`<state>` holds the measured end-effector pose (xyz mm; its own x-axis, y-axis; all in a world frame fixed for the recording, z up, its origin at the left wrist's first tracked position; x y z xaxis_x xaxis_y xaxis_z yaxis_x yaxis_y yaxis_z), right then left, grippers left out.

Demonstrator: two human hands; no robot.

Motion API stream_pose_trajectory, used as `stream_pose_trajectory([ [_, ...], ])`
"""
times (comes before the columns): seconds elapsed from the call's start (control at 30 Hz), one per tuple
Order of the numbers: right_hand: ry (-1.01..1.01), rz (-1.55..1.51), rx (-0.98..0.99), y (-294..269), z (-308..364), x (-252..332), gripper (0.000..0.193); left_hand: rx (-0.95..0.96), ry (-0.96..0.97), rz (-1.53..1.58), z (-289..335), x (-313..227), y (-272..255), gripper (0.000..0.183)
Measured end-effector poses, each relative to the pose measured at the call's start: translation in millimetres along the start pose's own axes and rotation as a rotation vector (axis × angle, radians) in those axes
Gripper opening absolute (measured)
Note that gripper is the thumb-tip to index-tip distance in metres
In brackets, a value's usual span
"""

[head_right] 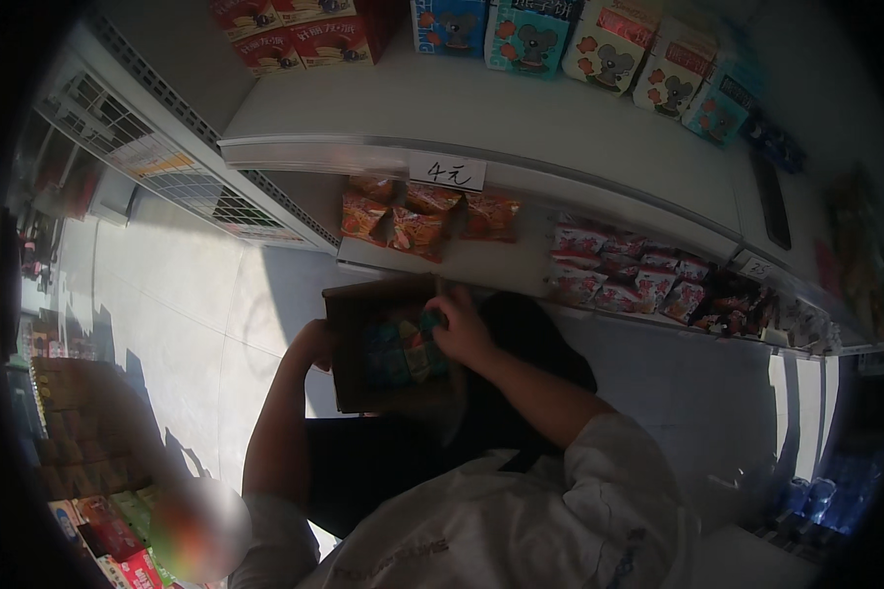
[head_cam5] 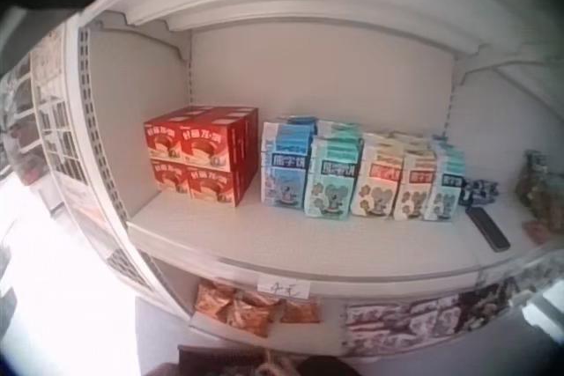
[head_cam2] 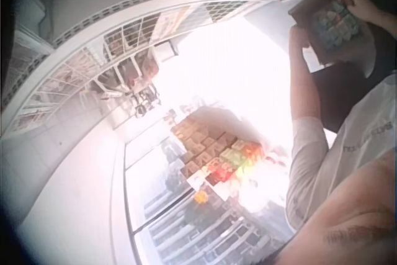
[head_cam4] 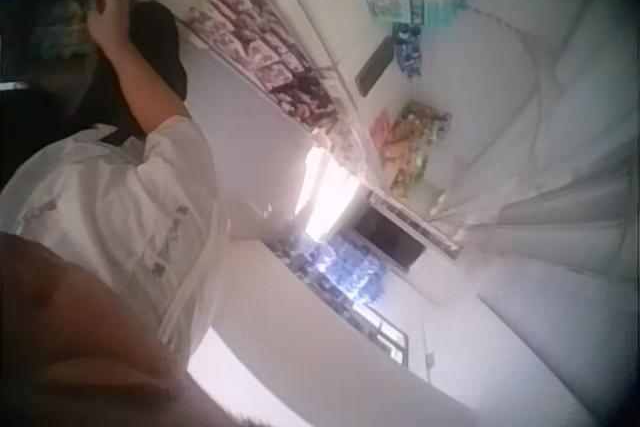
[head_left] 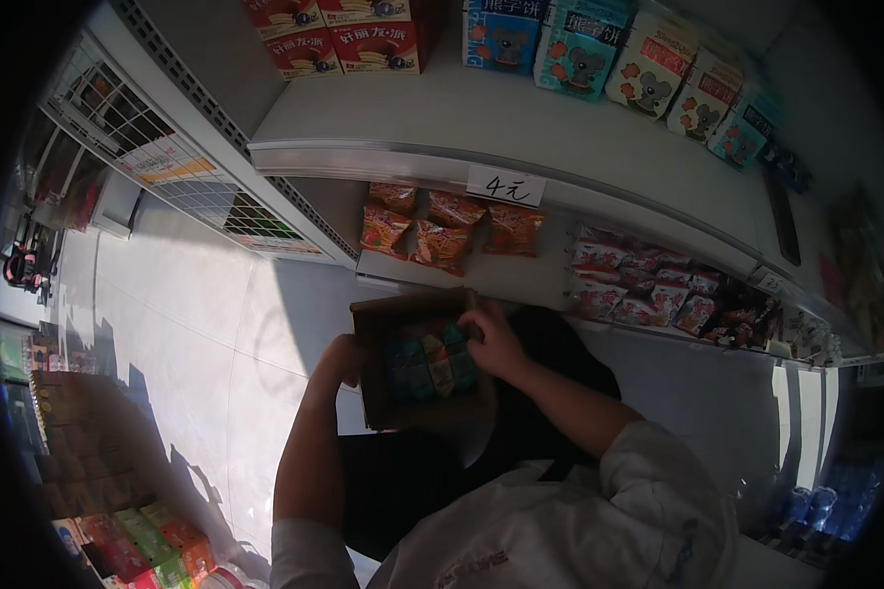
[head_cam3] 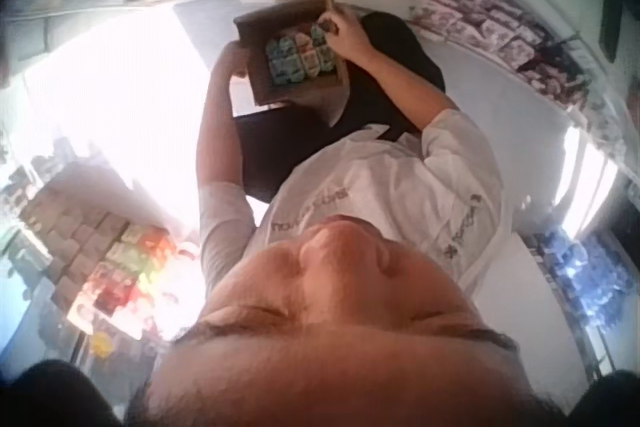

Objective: The person takes packaged food items from a cardboard box and places them onto store shelves. They handle various snack boxes and bags, arranging them in rows on the lower shelves of a retail display.

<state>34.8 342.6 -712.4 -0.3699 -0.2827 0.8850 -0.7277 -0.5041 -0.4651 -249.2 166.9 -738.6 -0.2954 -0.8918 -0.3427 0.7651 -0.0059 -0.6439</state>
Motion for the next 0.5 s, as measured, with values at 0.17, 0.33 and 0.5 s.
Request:
stream_pose_trajectory([
  [0.17, -0.003, 0.022, 0.014, 1, 5, -24, 0.045, -0.016, 0.084, -0.215, 27, -43, -12, 0.042],
  [0.33, 0.121, 0.010, 0.106, 1, 2, -11, 0.047, -0.004, 0.077, -0.197, -1, -28, -8, 0.046],
  [0.5, 0.160, 0.192, 0.218, -8, -1, 16, 0.053, -0.022, 0.120, -0.241, -15, -18, -6, 0.051],
])
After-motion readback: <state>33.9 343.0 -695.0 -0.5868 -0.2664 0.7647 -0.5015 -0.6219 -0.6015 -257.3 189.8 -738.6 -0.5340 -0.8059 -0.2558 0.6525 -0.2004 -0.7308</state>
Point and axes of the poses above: each hand's wrist, its own z-axis away from the middle knuckle, its own y-axis out of the palm, x = y × z, the point moved 6 cm from there along -z, towards the middle knuckle, and after that the axes turned 13 degrees about -x, right-handed, at the moved point
